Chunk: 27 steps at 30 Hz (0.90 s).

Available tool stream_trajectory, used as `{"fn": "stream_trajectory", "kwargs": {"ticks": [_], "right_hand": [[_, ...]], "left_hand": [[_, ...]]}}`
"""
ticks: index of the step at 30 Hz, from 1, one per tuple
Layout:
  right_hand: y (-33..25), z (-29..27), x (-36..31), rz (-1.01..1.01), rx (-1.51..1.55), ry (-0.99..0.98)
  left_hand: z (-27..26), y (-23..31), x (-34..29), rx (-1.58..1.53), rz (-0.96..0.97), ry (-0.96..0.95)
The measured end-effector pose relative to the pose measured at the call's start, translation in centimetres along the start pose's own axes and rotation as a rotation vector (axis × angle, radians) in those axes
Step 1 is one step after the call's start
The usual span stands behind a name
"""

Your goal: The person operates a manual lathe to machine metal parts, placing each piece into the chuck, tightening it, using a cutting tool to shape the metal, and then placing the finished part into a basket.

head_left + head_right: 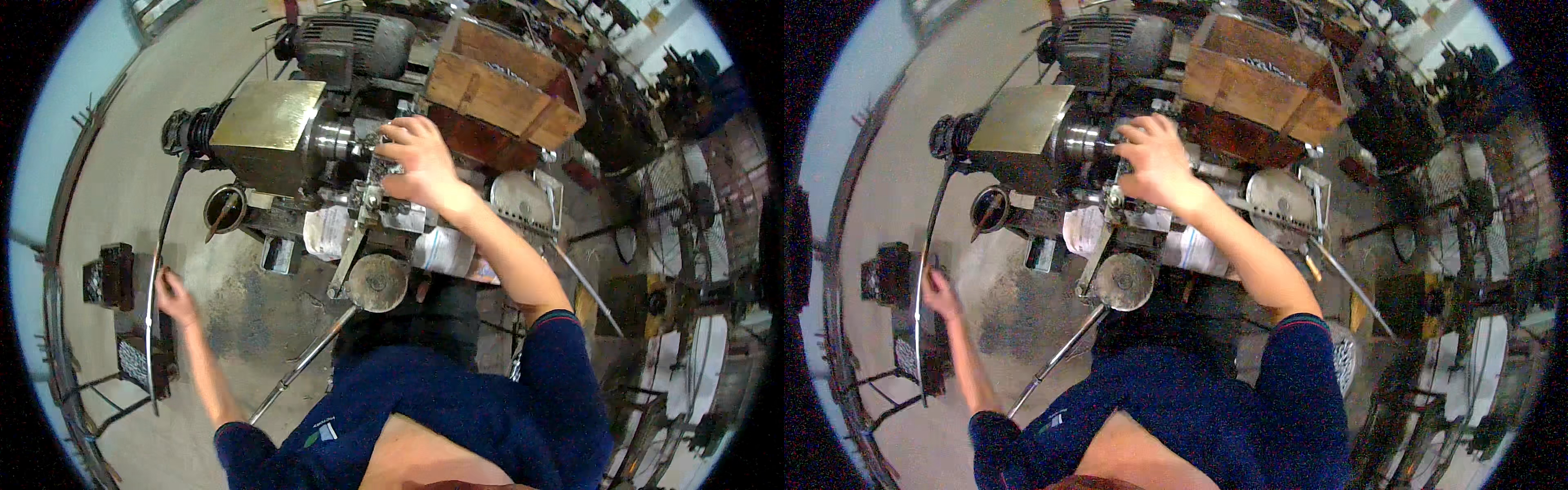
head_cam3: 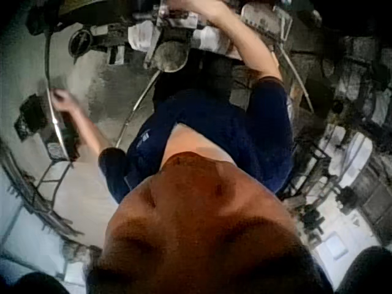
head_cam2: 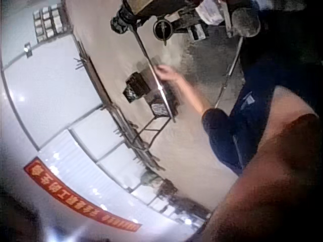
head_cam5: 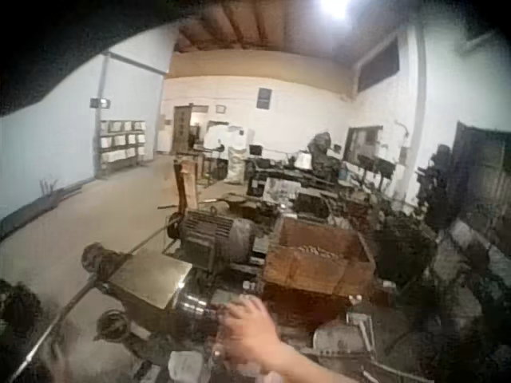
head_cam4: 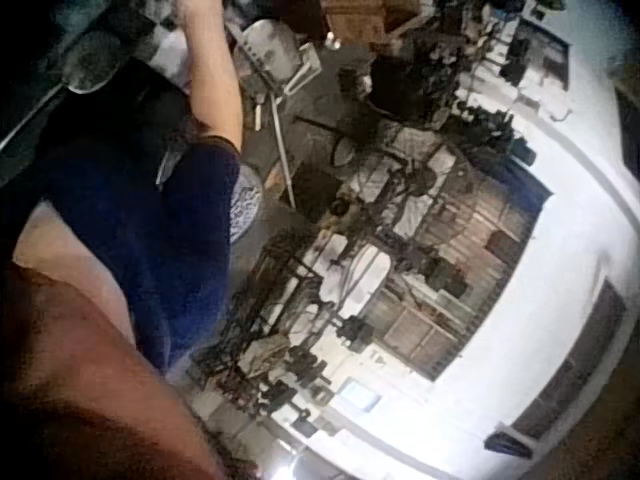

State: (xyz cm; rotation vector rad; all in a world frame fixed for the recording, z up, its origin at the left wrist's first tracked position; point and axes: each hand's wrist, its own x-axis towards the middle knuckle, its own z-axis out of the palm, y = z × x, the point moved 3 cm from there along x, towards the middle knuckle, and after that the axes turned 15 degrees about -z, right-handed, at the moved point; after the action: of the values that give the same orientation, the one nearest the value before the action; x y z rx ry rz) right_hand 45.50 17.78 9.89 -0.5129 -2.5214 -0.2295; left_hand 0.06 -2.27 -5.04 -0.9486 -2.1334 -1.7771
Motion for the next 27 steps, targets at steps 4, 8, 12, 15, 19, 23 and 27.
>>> {"fn": "stream_trajectory", "kwargs": {"ticks": [4, 8, 12, 15, 19, 23, 27], "right_hand": [[1.0, -3.9, -8.1, 0.215, 0.052, -0.026], [1.3, -8.3, -19.2, 0.516, -0.005, -0.115], [2.0, -11.2, -29.4, 0.810, -0.117, -0.234], [3.2, -12.7, -38.4, 1.033, -0.251, -0.343], [2.7, -15.4, -54.2, 1.558, -0.382, -0.643], [-0.1, -14.2, -58.8, 1.545, -0.590, -0.692], [-7.3, -13.1, -54.0, 1.452, -0.516, -0.580]], "left_hand": [[10.8, -14.6, -11.2, 0.446, -0.416, -0.951], [15.4, -8.0, -13.6, 0.881, 0.078, -1.086], [16.6, -7.2, -10.4, 1.106, 0.499, -0.966], [15.5, -4.6, -10.2, 1.015, 0.397, -0.947], [12.3, -4.2, -9.5, 0.842, 0.021, -1.132], [7.0, 6.2, -12.6, 0.445, -0.255, -1.432], [2.8, 13.5, -17.9, 0.301, -0.371, -1.683]]}}
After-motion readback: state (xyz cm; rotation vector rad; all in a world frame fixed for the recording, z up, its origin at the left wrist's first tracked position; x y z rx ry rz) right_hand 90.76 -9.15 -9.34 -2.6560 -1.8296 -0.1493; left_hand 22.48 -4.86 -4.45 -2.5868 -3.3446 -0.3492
